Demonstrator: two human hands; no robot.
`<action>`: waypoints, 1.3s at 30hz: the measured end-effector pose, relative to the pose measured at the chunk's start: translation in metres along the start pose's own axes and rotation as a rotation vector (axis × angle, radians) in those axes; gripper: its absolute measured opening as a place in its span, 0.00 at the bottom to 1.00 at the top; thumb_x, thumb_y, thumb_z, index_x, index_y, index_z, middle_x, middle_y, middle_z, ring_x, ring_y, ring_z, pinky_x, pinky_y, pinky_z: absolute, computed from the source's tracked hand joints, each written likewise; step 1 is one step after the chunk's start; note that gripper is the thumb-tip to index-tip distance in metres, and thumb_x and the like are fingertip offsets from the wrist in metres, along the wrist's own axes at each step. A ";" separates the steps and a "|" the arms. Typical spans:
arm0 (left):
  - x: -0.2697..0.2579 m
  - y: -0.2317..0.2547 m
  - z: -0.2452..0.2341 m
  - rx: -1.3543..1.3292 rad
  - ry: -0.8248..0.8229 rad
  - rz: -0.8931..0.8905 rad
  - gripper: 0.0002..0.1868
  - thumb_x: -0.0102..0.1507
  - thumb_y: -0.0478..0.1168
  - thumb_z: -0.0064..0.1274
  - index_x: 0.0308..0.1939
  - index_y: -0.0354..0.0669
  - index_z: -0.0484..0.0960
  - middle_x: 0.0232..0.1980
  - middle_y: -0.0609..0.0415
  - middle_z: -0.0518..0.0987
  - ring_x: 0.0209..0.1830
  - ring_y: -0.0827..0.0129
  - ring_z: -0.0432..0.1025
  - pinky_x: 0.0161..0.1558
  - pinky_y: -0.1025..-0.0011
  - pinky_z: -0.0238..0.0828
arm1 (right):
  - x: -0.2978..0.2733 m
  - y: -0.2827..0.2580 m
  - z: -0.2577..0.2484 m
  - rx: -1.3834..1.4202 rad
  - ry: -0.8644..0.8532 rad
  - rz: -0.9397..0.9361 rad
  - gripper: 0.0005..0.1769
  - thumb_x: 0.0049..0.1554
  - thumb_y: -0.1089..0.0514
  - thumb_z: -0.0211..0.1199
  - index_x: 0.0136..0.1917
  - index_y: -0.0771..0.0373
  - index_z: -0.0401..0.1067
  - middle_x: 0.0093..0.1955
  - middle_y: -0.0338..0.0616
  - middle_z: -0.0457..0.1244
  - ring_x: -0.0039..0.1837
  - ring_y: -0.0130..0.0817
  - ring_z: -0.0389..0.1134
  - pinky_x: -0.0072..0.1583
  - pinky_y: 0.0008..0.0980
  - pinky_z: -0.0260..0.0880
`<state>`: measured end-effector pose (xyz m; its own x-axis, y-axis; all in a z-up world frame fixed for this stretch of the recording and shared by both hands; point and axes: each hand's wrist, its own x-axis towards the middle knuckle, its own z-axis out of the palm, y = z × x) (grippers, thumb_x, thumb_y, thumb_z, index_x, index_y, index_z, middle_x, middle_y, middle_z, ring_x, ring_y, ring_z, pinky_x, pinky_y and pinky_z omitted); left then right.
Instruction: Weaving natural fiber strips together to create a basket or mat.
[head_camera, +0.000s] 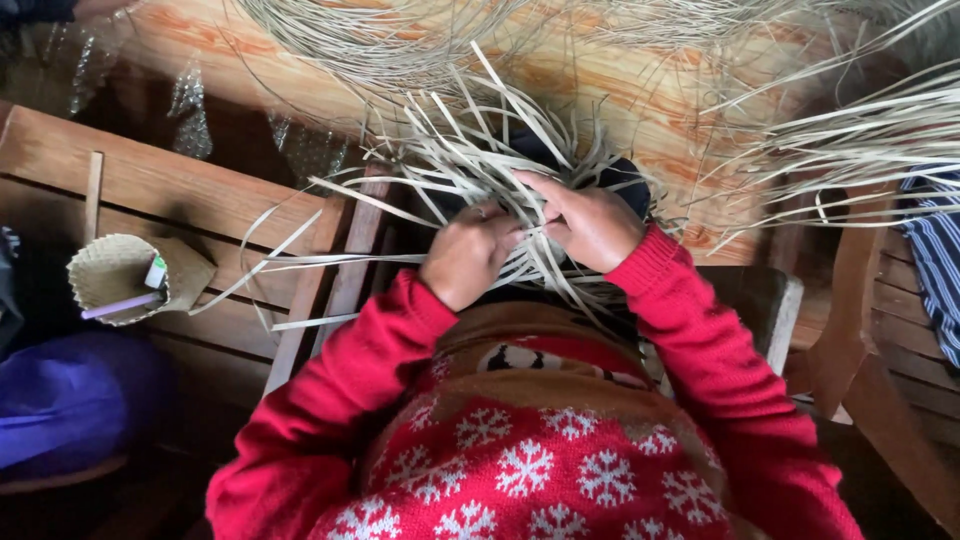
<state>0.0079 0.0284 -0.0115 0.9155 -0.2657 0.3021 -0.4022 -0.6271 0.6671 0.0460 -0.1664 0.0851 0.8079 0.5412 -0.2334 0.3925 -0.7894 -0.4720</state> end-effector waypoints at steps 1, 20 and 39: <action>0.002 0.001 0.007 -0.122 -0.045 -0.030 0.08 0.66 0.44 0.55 0.42 0.48 0.87 0.42 0.48 0.83 0.47 0.52 0.76 0.49 0.58 0.75 | -0.002 0.004 0.002 0.062 0.034 0.000 0.46 0.52 0.71 0.64 0.79 0.49 0.56 0.45 0.49 0.72 0.45 0.49 0.73 0.52 0.47 0.74; -0.012 -0.022 0.029 -0.763 -0.085 -0.279 0.09 0.62 0.28 0.59 0.41 0.45 0.89 0.34 0.51 0.80 0.37 0.65 0.75 0.46 0.65 0.74 | -0.034 0.026 0.026 0.295 0.439 -0.019 0.12 0.50 0.70 0.69 0.45 0.56 0.82 0.38 0.41 0.71 0.34 0.34 0.68 0.35 0.29 0.69; -0.021 -0.032 0.039 -0.726 -0.092 -0.399 0.06 0.62 0.32 0.56 0.40 0.42 0.87 0.35 0.48 0.81 0.40 0.59 0.76 0.48 0.61 0.72 | -0.041 0.035 0.036 0.081 0.468 0.030 0.07 0.52 0.63 0.70 0.45 0.53 0.80 0.39 0.42 0.70 0.40 0.40 0.71 0.40 0.35 0.73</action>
<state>0.0023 0.0254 -0.0658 0.9755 -0.2024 -0.0862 0.0739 -0.0674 0.9950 0.0109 -0.2058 0.0470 0.9370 0.3147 0.1516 0.3452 -0.7677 -0.5399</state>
